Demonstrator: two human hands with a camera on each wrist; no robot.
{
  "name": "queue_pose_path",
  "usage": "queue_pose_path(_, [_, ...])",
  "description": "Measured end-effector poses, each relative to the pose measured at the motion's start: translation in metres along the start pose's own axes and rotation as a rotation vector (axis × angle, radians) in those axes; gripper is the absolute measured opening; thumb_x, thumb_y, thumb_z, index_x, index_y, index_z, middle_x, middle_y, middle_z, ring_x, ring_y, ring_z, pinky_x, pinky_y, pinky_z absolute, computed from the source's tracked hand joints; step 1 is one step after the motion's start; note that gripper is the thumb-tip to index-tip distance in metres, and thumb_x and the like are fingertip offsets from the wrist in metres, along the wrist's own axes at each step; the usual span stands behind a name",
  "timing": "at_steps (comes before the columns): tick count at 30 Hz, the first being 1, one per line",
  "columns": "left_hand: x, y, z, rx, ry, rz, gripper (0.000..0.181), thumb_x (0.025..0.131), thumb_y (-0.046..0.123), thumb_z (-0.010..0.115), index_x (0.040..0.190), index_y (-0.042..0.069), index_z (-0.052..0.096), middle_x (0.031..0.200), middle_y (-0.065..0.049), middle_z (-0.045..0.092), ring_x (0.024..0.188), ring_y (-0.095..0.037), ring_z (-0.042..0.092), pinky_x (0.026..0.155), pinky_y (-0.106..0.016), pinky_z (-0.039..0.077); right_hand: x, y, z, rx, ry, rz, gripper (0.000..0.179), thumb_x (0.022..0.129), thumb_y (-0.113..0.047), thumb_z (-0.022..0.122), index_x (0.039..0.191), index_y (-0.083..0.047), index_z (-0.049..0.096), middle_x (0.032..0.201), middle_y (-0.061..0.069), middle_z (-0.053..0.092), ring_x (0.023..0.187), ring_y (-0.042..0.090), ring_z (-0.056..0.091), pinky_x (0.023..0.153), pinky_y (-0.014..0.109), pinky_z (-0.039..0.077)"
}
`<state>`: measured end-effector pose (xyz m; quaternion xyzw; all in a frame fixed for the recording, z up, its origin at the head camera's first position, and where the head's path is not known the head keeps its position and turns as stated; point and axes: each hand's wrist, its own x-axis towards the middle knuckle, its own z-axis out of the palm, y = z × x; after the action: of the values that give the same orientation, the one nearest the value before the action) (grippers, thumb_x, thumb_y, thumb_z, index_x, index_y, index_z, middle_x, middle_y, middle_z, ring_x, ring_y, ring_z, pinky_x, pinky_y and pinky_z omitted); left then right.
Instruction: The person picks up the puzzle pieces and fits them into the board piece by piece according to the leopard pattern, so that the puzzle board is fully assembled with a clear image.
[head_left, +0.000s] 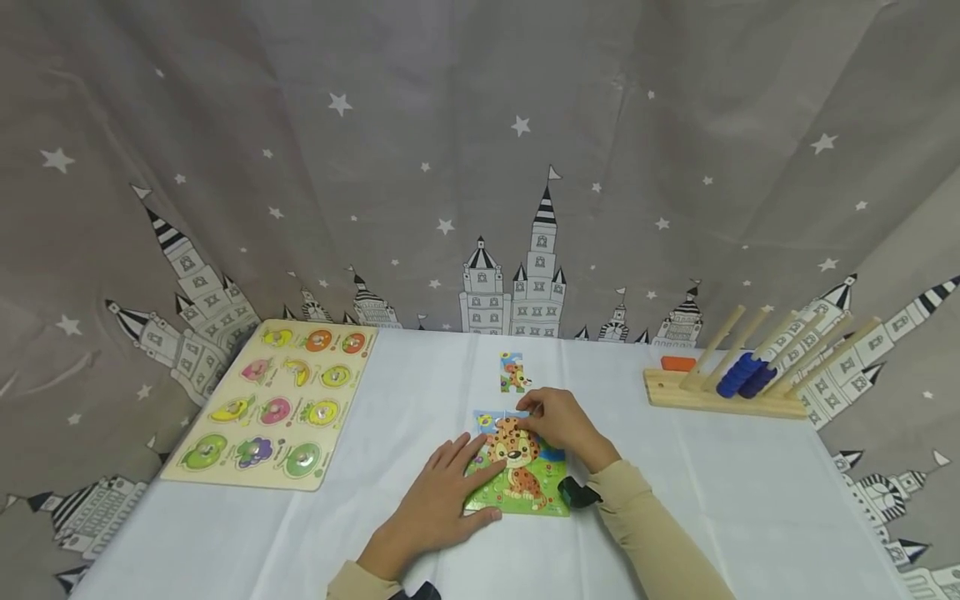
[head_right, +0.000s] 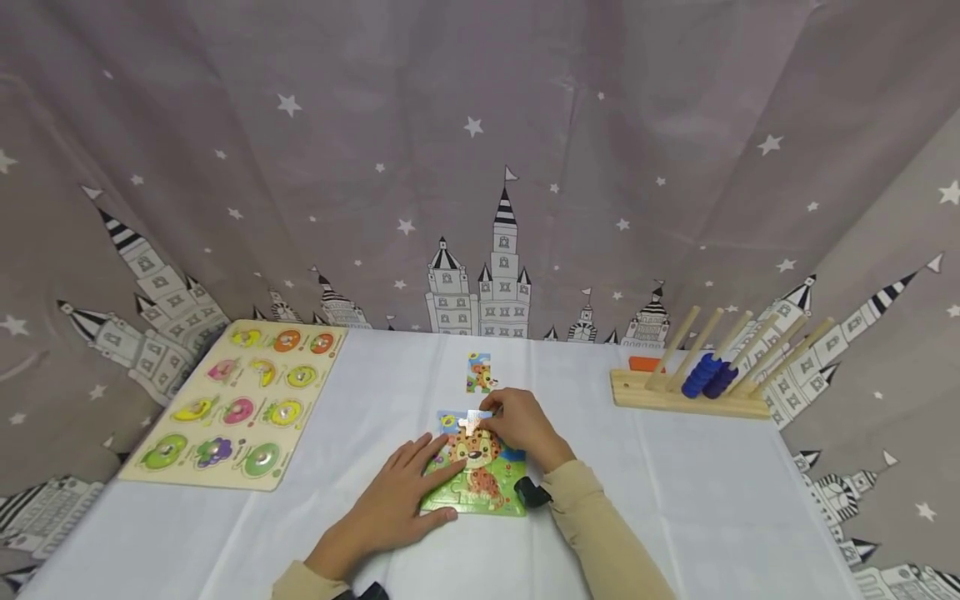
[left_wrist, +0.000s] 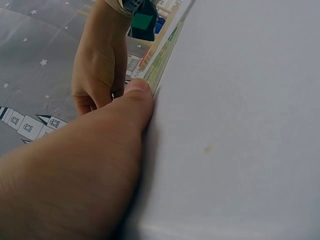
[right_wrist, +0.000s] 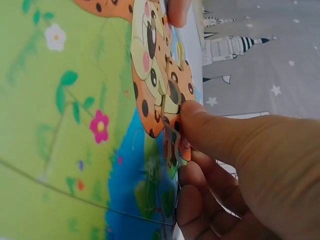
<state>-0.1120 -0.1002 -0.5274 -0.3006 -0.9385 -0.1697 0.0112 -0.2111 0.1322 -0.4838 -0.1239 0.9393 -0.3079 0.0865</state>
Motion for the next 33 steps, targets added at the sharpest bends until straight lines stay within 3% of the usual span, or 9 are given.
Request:
queue_pose_path(11, [0.001, 0.003, -0.002, -0.005, 0.012, -0.012, 0.064, 0.095, 0.068, 0.054, 0.151, 0.039, 0.049, 0.167, -0.005, 0.032, 0.154, -0.035, 0.03, 0.123, -0.057, 0.029, 0.001, 0.009, -0.012, 0.121, -0.057, -0.03, 0.006, 0.095, -0.019, 0.073, 0.099, -0.016, 0.075, 0.084, -0.004, 0.069, 0.072, 0.008, 0.06, 0.072, 0.029, 0.053])
queue_pose_path(17, [0.001, 0.003, -0.003, -0.011, 0.002, -0.018, 0.064, 0.095, 0.067, 0.054, 0.152, 0.039, 0.048, 0.168, -0.005, 0.032, 0.154, -0.035, 0.03, 0.124, -0.057, 0.029, 0.001, 0.009, -0.013, 0.084, -0.12, -0.051, 0.005, 0.093, -0.017, 0.075, 0.098, -0.016, 0.075, 0.084, -0.004, 0.07, 0.073, 0.009, 0.06, 0.073, 0.028, 0.052])
queue_pose_path(25, [0.002, 0.002, 0.0, -0.012, -0.004, -0.019, 0.064, 0.095, 0.068, 0.053, 0.152, 0.04, 0.048, 0.168, -0.005, 0.031, 0.155, -0.035, 0.028, 0.125, -0.056, 0.027, 0.001, 0.005, -0.007, 0.011, -0.09, -0.018, 0.005, 0.091, -0.014, 0.077, 0.093, -0.012, 0.074, 0.078, -0.003, 0.065, 0.071, 0.011, 0.057, 0.069, 0.029, 0.05])
queue_pose_path(33, [0.002, 0.001, 0.002, -0.011, -0.009, -0.021, 0.064, 0.094, 0.069, 0.052, 0.152, 0.041, 0.048, 0.168, -0.005, 0.031, 0.155, -0.035, 0.029, 0.124, -0.057, 0.028, -0.001, 0.001, -0.005, -0.026, -0.074, 0.026, 0.015, 0.085, -0.018, 0.084, 0.091, -0.013, 0.072, 0.089, -0.001, 0.063, 0.08, 0.013, 0.054, 0.078, 0.033, 0.052])
